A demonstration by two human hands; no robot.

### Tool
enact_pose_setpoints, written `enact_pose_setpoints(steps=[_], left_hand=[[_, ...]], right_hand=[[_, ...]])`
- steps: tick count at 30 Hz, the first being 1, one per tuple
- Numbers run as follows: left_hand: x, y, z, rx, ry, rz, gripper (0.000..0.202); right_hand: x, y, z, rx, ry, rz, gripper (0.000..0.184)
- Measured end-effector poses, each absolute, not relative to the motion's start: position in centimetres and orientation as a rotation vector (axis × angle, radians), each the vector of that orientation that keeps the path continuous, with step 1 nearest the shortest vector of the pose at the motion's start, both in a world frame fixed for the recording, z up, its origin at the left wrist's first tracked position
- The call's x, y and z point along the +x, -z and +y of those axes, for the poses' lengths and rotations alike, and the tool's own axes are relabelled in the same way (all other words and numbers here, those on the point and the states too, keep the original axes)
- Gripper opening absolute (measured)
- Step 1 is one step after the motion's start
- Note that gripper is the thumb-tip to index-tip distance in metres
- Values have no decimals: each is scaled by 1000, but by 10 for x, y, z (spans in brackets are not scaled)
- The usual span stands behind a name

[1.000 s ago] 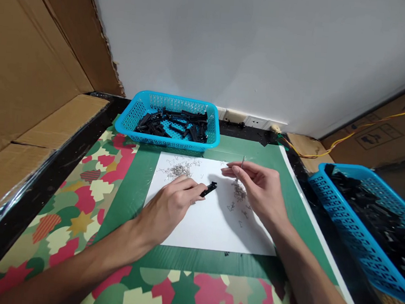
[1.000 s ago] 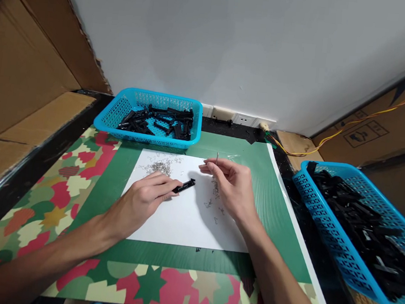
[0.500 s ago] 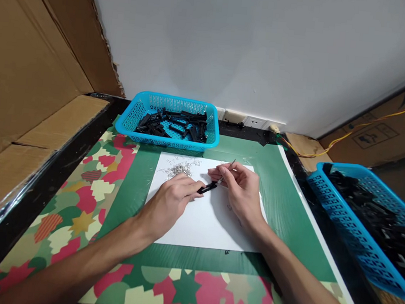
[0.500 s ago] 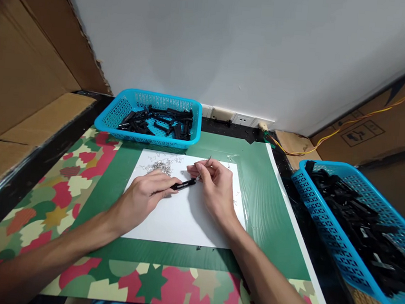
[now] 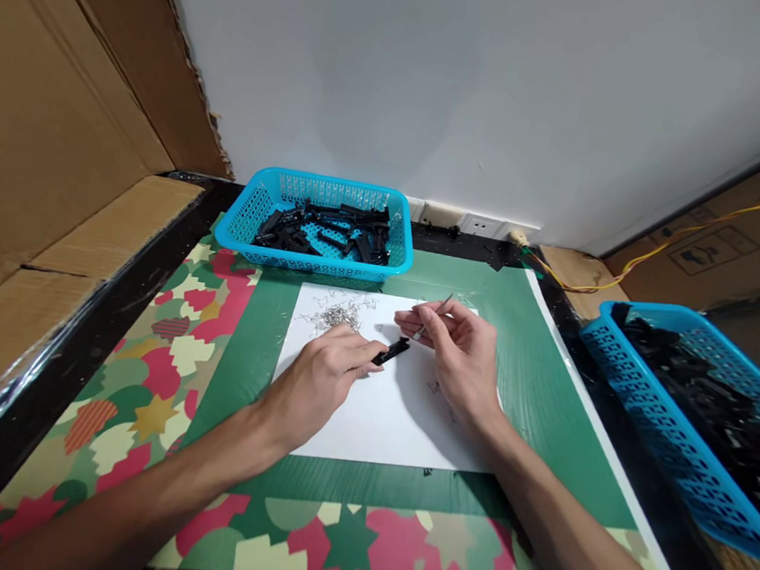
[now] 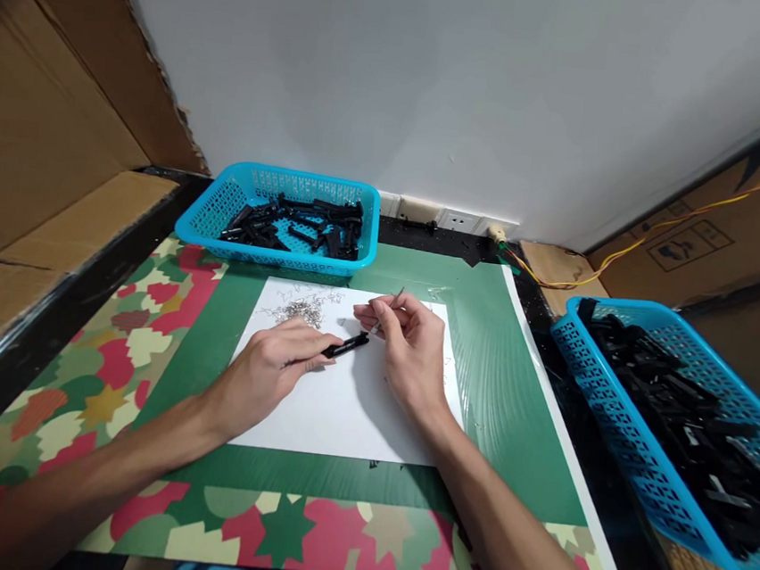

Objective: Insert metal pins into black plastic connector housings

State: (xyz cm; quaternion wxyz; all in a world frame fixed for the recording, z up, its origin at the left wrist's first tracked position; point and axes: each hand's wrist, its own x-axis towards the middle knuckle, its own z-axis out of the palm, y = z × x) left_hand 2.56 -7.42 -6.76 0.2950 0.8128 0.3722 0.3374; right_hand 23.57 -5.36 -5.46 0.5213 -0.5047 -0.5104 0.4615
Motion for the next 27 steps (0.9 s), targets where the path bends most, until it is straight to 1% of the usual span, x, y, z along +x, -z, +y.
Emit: enact_pose_setpoints(steps=[6, 10, 15, 18, 24, 27], left_hand=[[29, 60, -82, 2288, -917, 979, 25], [32, 55, -88, 2400, -1002, 868, 28], [34, 56, -92, 2421, -1119, 836, 24], [35, 57, -92, 2434, -1135, 830, 22], [33, 58, -92, 2504, -1133, 838, 19], [31, 58, -91, 2537, -1124, 839, 20]], right_hand=[[244, 48, -45, -1157, -998, -1373, 27], [245, 36, -27, -1230, -832, -1769, 28], [217, 29, -2, -1307, -649, -2159, 23], [197, 34, 9, -1339, -575, -2238, 19], [179, 47, 18, -1413, -494, -2286, 19], [177, 51, 19, -1451, -477, -2296, 15]])
